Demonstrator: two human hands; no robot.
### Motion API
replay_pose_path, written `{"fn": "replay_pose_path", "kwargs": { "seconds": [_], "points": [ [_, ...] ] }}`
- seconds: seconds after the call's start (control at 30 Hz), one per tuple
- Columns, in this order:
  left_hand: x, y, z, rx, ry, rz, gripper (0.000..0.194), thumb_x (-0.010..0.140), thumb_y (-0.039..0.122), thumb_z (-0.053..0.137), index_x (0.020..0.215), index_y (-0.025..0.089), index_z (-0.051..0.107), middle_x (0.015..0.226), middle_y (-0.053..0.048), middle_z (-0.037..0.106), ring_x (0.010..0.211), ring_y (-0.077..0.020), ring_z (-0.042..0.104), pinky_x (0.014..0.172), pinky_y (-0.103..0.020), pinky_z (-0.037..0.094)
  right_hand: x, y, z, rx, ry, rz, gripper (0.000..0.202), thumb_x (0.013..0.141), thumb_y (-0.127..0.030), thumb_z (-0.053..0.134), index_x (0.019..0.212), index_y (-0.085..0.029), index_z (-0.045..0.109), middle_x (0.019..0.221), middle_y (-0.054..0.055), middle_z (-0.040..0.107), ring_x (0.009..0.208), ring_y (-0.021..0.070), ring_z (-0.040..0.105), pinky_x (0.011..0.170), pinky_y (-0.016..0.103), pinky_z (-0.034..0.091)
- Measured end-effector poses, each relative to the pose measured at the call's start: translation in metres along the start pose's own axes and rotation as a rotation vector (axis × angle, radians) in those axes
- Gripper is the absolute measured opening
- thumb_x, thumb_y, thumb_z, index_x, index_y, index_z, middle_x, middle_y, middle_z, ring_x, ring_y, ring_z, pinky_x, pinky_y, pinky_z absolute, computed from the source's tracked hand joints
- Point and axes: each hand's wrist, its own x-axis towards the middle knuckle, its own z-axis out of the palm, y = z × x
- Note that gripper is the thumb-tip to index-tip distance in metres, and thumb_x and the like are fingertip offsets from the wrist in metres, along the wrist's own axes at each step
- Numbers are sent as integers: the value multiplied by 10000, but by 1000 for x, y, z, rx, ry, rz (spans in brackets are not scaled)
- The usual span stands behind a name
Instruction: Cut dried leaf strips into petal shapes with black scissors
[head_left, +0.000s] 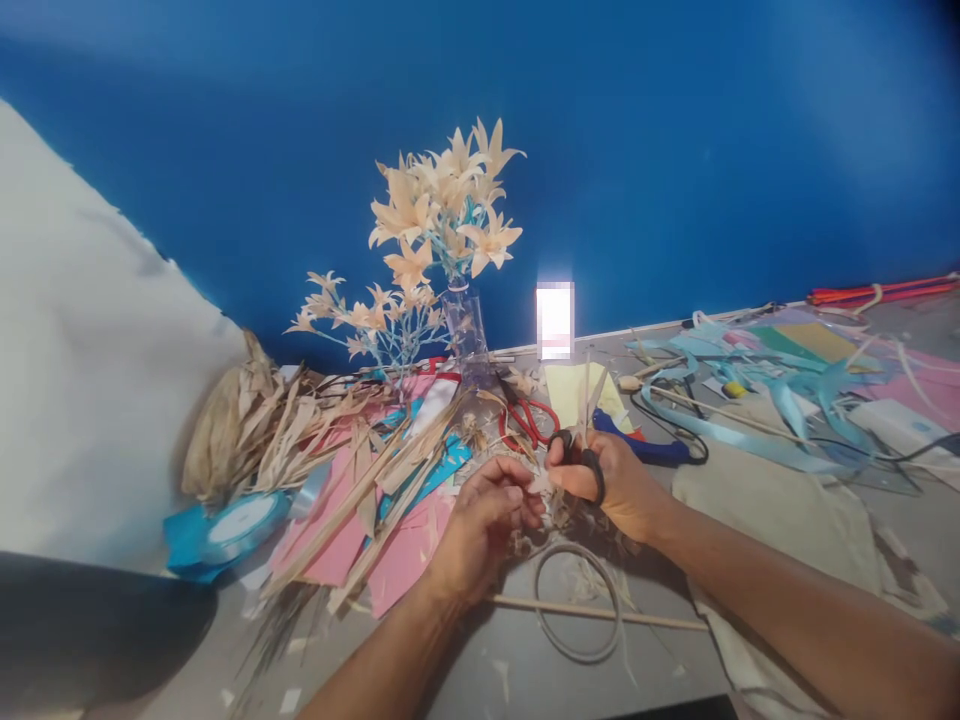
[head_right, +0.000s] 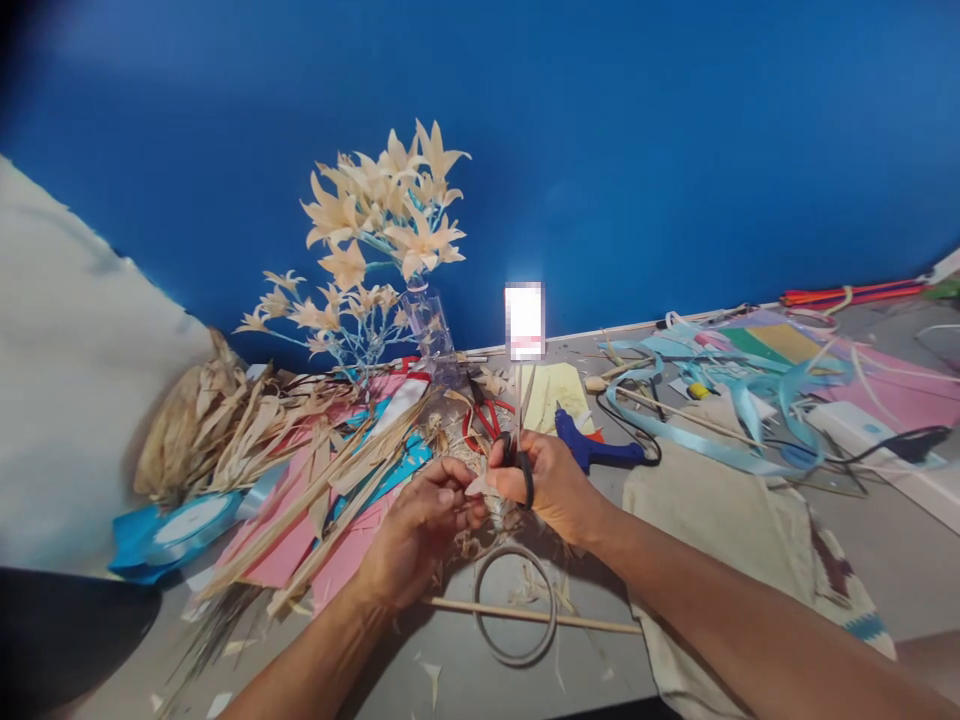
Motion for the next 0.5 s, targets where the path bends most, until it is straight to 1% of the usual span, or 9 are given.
{"fn": "replay_pose_path", "kwargs": {
  "seconds": [0.07, 0.17, 0.23, 0.3, 0.4, 0.43, 0.5],
  "points": [
    [0, -1, 2, 13, -31, 22, 274, 628, 290, 811, 820, 164, 661, 772, -33, 636, 691, -151, 595, 655, -263, 432, 0, 1, 1, 41, -7, 13, 300, 564, -301, 790, 744, -162, 594, 629, -41, 553, 543, 92, 444, 513, 219, 338],
    [0, -5, 3, 96, -6, 34, 259, 651, 300, 834, 748, 152, 645, 686, -13, 617, 626, -115, 548, 628, -235, 404, -1, 3, 3, 60, -46, 54, 307, 564, -305, 797, 739, -164, 589, 587, -50, 526, 520, 94, 450, 500, 221, 341],
    [1, -7, 2, 107, 7, 14, 251, 662, 285, 832, 695, 152, 621, 629, -1, 601, 584, -102, 520, 596, -222, 381, -2, 5, 5, 83, -77, 58, 290, 581, -307, 788, 730, -164, 584, 580, -48, 523, 522, 93, 454, 499, 219, 344],
    [1, -7, 2, 47, -36, -8, 269, 641, 272, 842, 662, 151, 602, 635, -8, 610, 597, -109, 535, 608, -225, 390, -2, 8, 6, 142, -120, 57, 279, 595, -313, 780, 719, -162, 580, 585, -41, 532, 532, 95, 465, 503, 217, 353],
    [1, -4, 2, -84, -138, -37, 276, 613, 260, 845, 638, 147, 595, 694, -31, 628, 691, -146, 594, 697, -260, 435, 0, 11, 7, 291, -205, 77, 287, 612, -320, 787, 710, -163, 568, 591, -34, 537, 548, 101, 482, 525, 229, 403],
    [1, -3, 2, -124, -164, -48, 267, 615, 268, 838, 648, 148, 602, 722, -40, 632, 736, -167, 610, 723, -277, 447, 0, 11, 7, 335, -226, 83, 290, 620, -319, 792, 710, -164, 564, 589, -35, 534, 545, 101, 476, 529, 236, 420],
    [0, -1, 3, -177, -200, -60, 272, 638, 337, 819, 706, 153, 631, 784, -63, 648, 815, -206, 625, 740, -306, 461, 2, 11, 7, 384, -243, 89, 295, 640, -323, 798, 707, -164, 559, 578, -36, 527, 532, 99, 457, 519, 245, 438]
  ]
}}
